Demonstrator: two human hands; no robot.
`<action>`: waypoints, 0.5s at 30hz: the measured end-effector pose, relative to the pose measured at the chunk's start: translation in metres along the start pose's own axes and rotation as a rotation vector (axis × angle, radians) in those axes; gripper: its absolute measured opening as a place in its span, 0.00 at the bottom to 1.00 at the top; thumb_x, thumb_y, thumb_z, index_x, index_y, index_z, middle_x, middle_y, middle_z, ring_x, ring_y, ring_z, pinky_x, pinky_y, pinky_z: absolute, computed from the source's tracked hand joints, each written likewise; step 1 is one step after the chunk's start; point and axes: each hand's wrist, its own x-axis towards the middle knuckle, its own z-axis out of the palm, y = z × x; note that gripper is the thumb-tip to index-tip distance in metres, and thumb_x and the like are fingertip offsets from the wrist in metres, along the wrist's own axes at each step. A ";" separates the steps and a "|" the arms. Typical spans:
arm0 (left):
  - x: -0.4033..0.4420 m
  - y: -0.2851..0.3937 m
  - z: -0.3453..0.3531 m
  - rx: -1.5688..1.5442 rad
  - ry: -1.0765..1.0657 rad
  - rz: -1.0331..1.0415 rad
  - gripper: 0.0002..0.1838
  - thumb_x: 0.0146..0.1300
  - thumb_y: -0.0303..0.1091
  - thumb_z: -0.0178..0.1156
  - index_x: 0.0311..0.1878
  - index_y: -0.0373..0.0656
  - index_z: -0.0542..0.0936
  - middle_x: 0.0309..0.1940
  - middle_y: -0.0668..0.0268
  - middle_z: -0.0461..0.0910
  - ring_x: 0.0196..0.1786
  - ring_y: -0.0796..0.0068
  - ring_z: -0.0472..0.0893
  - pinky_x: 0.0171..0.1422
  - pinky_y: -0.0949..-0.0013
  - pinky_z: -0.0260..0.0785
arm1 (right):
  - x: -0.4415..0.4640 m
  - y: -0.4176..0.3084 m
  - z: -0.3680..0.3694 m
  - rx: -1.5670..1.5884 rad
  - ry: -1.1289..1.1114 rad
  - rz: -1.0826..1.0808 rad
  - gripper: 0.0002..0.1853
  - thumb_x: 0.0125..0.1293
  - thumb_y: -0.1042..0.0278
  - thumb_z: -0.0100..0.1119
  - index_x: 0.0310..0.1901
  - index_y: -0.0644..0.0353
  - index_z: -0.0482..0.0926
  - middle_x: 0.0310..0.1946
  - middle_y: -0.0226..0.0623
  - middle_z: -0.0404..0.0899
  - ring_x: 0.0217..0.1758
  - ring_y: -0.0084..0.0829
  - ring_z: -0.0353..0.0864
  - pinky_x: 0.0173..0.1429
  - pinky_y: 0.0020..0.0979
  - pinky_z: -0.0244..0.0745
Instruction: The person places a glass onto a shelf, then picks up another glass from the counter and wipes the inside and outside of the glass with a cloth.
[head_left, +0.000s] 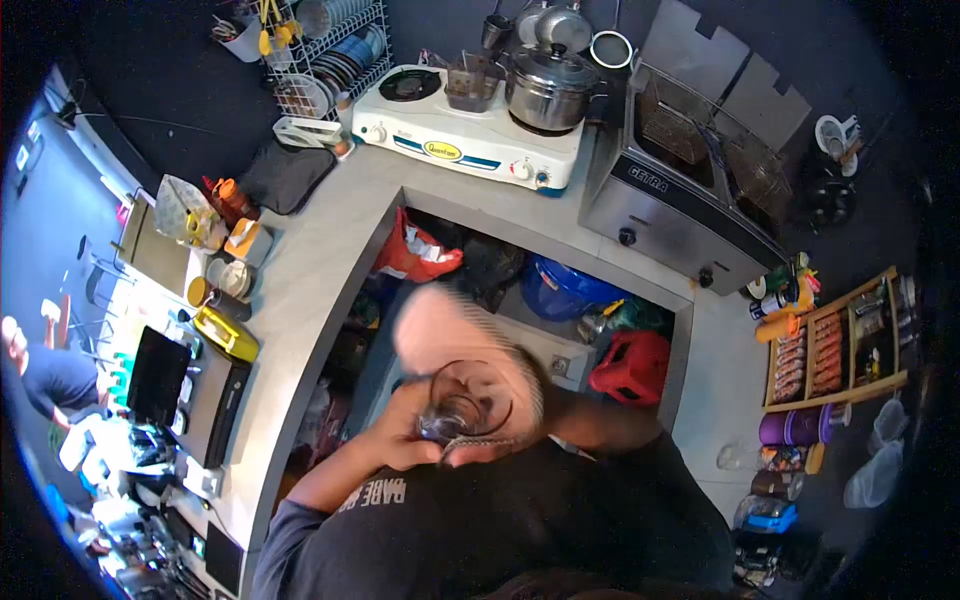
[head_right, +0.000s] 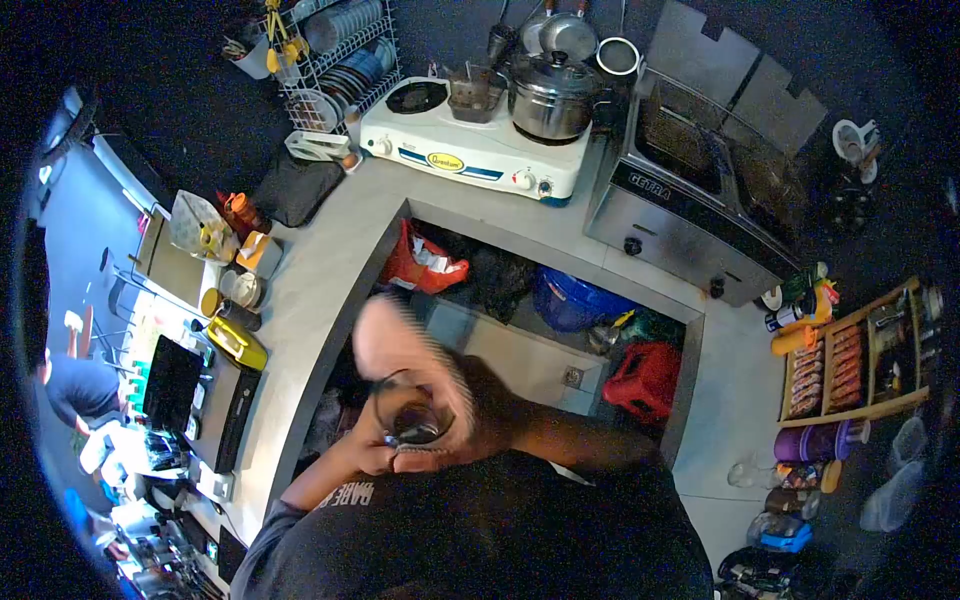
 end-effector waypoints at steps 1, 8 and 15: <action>-0.009 0.009 0.005 -0.095 0.036 -0.062 0.45 0.60 0.58 0.68 0.68 0.30 0.66 0.65 0.55 0.71 0.68 0.61 0.71 0.73 0.59 0.59 | 0.005 -0.001 0.003 0.074 -0.052 0.005 0.42 0.52 0.55 0.78 0.64 0.65 0.67 0.59 0.43 0.75 0.61 0.36 0.76 0.66 0.36 0.70; -0.007 -0.003 0.006 -0.309 -0.170 -0.183 0.44 0.62 0.60 0.66 0.68 0.30 0.69 0.68 0.54 0.69 0.71 0.62 0.68 0.75 0.58 0.57 | -0.001 -0.020 -0.003 0.051 -0.088 0.084 0.41 0.49 0.63 0.81 0.63 0.65 0.69 0.55 0.39 0.78 0.57 0.29 0.78 0.63 0.34 0.74; 0.010 0.037 -0.026 0.405 -0.345 -0.502 0.47 0.56 0.63 0.70 0.68 0.35 0.70 0.63 0.54 0.74 0.64 0.62 0.75 0.71 0.62 0.62 | -0.033 0.003 0.009 0.545 -0.016 0.285 0.37 0.52 0.75 0.78 0.64 0.65 0.69 0.55 0.37 0.78 0.57 0.28 0.77 0.60 0.32 0.76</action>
